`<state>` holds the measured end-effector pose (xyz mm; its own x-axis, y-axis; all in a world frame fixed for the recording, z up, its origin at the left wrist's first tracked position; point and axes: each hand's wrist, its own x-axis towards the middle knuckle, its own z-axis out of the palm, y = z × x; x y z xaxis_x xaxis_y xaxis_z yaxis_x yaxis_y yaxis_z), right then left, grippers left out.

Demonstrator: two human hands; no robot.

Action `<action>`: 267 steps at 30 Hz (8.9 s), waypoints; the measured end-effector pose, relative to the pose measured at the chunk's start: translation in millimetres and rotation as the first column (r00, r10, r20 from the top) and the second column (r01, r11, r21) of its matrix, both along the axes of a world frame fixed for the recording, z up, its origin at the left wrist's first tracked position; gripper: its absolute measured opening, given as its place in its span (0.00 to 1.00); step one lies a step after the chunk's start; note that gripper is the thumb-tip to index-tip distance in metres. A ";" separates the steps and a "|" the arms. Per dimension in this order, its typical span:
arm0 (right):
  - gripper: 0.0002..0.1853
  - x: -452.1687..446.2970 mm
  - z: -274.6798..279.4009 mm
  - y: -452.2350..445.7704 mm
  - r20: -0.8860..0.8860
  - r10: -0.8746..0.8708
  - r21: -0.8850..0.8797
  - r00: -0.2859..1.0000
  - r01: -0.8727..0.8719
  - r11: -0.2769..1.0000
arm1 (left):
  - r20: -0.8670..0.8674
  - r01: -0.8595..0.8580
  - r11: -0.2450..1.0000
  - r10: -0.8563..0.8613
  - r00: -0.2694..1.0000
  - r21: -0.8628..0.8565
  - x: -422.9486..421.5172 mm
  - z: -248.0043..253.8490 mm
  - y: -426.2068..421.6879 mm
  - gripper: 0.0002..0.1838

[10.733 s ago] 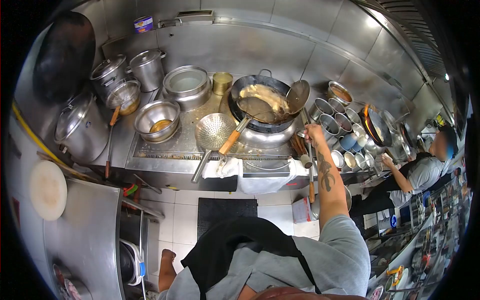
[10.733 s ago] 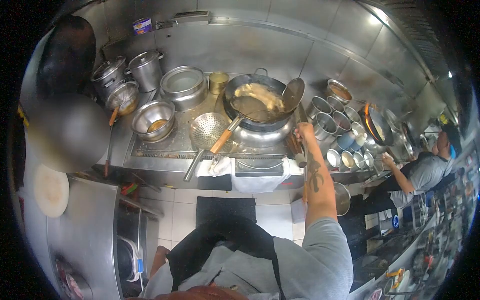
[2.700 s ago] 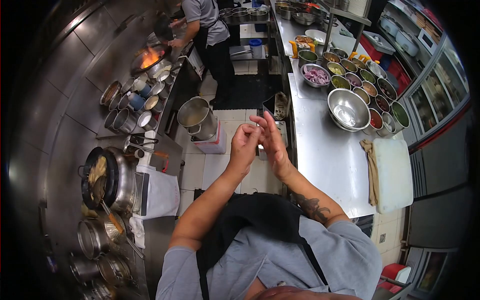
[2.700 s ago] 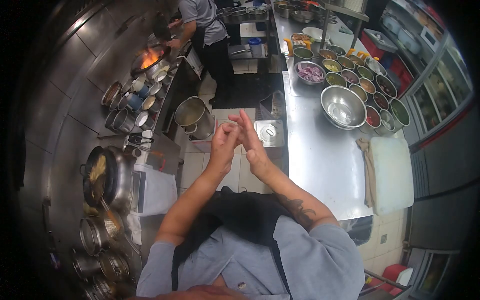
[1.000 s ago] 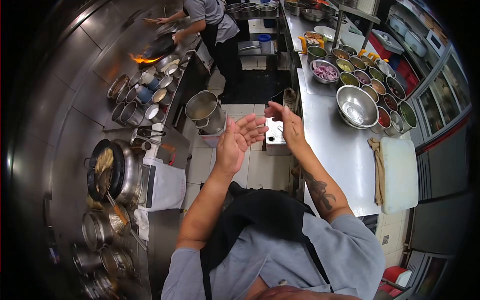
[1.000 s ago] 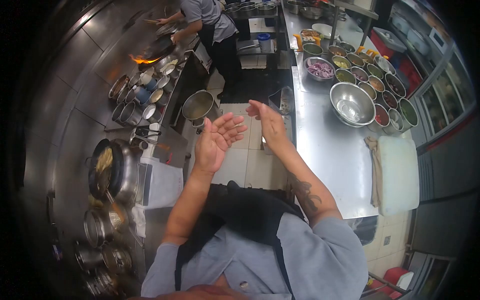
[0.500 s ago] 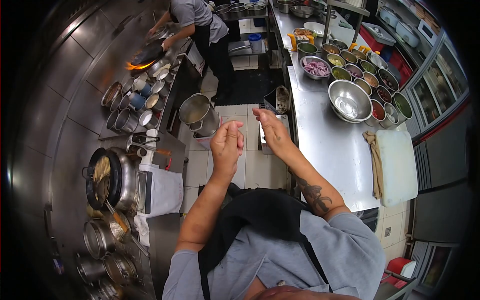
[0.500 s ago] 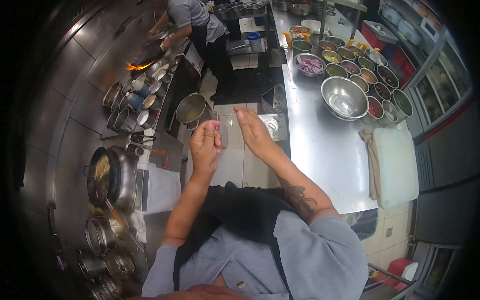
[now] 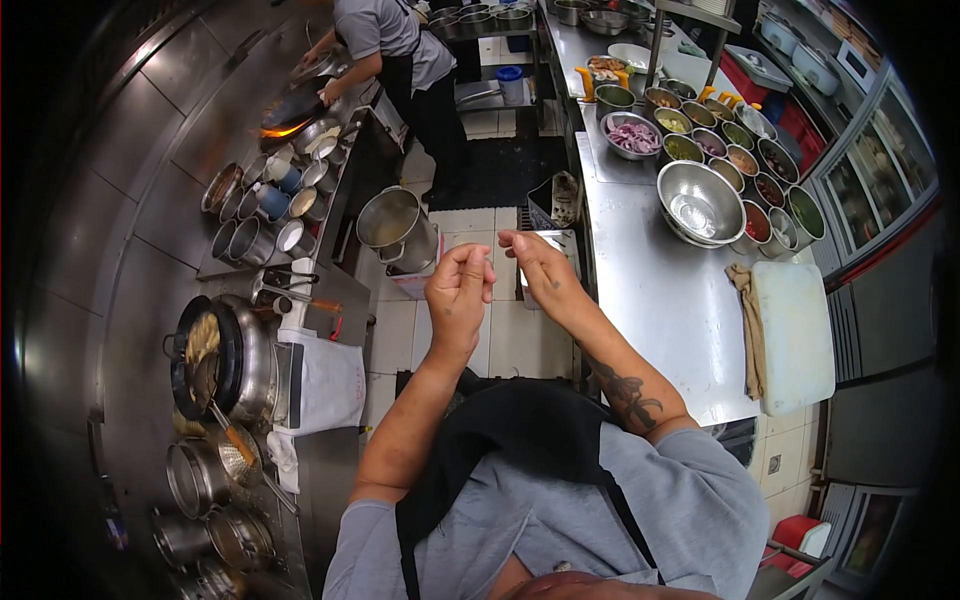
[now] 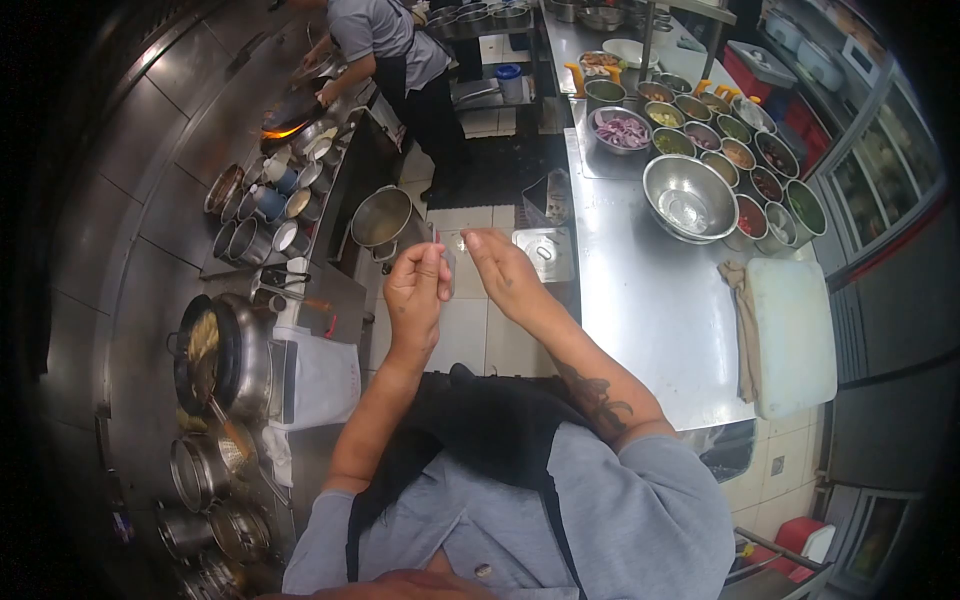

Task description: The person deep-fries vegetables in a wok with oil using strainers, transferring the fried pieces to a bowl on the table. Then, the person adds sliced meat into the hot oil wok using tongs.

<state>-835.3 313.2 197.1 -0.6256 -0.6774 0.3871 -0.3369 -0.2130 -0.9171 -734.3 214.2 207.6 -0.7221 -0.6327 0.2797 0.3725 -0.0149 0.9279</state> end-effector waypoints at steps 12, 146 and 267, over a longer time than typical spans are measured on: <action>0.18 -4.3 17.8 16.0 0.419 0.286 -0.061 0.861 -0.288 0.956 | -0.051 -0.018 0.993 0.012 0.999 -0.113 2.4 7.9 1.0 0.14; 0.30 19.0 25.9 25.7 0.456 0.312 -0.025 0.833 -0.339 0.941 | 0.175 0.532 0.847 -0.524 0.834 0.001 9.4 53.0 9.4 0.19; 0.08 -29.2 -173.0 -0.4 0.138 0.036 0.420 0.990 -0.092 0.903 | 0.587 -0.176 0.967 0.253 0.769 -0.185 217.1 -287.6 -117.6 0.11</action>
